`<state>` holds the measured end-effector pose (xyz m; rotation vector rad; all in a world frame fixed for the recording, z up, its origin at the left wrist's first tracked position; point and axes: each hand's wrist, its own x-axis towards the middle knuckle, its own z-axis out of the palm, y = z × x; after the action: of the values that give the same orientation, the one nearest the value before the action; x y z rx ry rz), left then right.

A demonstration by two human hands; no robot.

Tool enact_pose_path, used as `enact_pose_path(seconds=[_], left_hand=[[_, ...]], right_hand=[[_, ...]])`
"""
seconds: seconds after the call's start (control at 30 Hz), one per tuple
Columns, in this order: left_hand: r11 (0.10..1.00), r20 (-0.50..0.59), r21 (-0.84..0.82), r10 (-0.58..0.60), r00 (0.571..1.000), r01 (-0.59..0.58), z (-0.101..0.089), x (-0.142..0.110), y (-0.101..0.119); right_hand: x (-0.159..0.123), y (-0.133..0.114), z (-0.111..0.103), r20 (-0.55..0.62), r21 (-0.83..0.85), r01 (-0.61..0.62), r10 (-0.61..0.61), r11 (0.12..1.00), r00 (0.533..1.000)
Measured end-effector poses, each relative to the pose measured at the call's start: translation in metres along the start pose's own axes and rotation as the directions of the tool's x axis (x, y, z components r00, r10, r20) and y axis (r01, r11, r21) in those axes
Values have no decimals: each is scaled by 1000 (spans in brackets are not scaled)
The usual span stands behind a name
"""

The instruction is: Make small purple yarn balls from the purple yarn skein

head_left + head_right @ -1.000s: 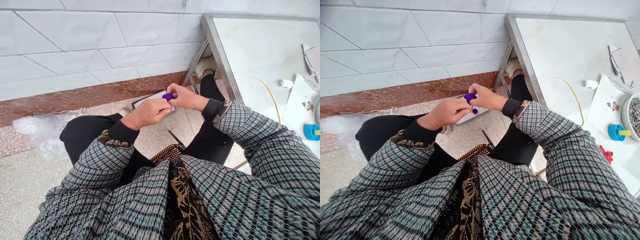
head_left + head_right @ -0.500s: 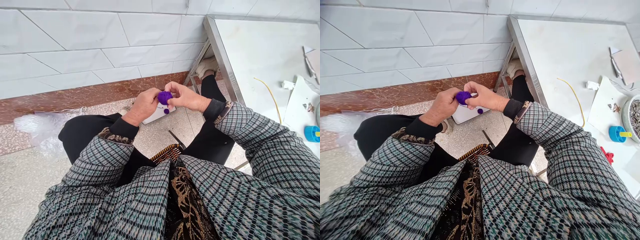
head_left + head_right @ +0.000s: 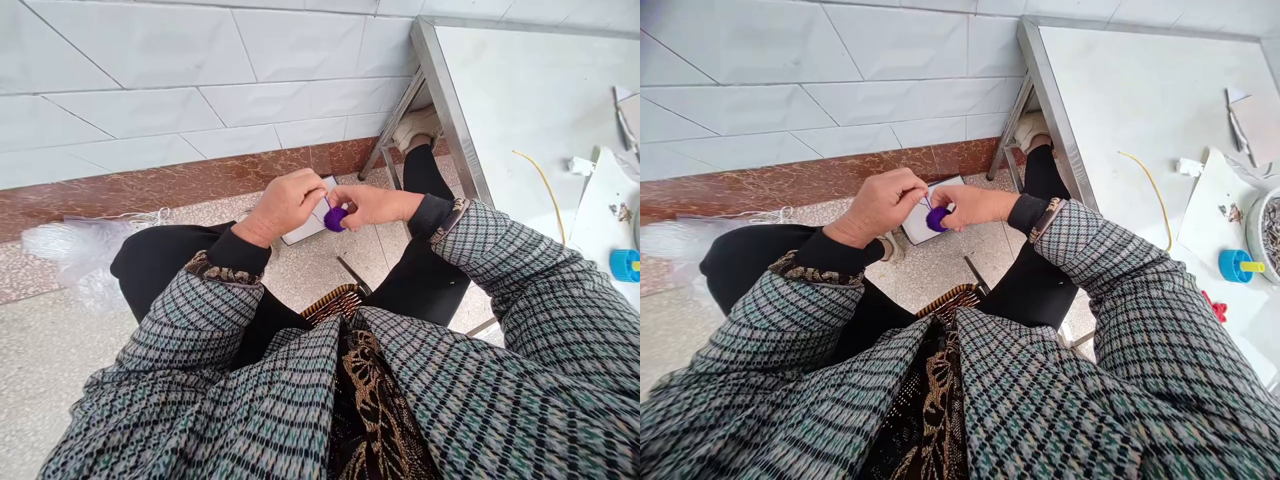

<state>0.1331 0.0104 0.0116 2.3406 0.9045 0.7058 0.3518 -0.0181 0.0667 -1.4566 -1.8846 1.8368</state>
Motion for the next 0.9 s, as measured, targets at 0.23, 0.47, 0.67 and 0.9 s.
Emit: enact_pose_path(seconds=[0.23, 0.47, 0.67, 0.9], left_hand=[[991, 123, -108, -66, 990, 79, 13, 2, 0], [991, 160, -136, 10, 987, 11, -1, 2, 13], [983, 81, -29, -180, 980, 183, 0, 5, -1], [991, 319, -19, -119, 940, 132, 12, 5, 5]], right_hand=[[13, 4, -10, -395, 315, 267, -131, 911, 910], [11, 14, -9, -147, 60, 4, 4, 998, 989], [0, -4, -4, -30, 327, 70, -64, 942, 998], [6, -6, -9, -260, 430, 110, 5, 896, 966]])
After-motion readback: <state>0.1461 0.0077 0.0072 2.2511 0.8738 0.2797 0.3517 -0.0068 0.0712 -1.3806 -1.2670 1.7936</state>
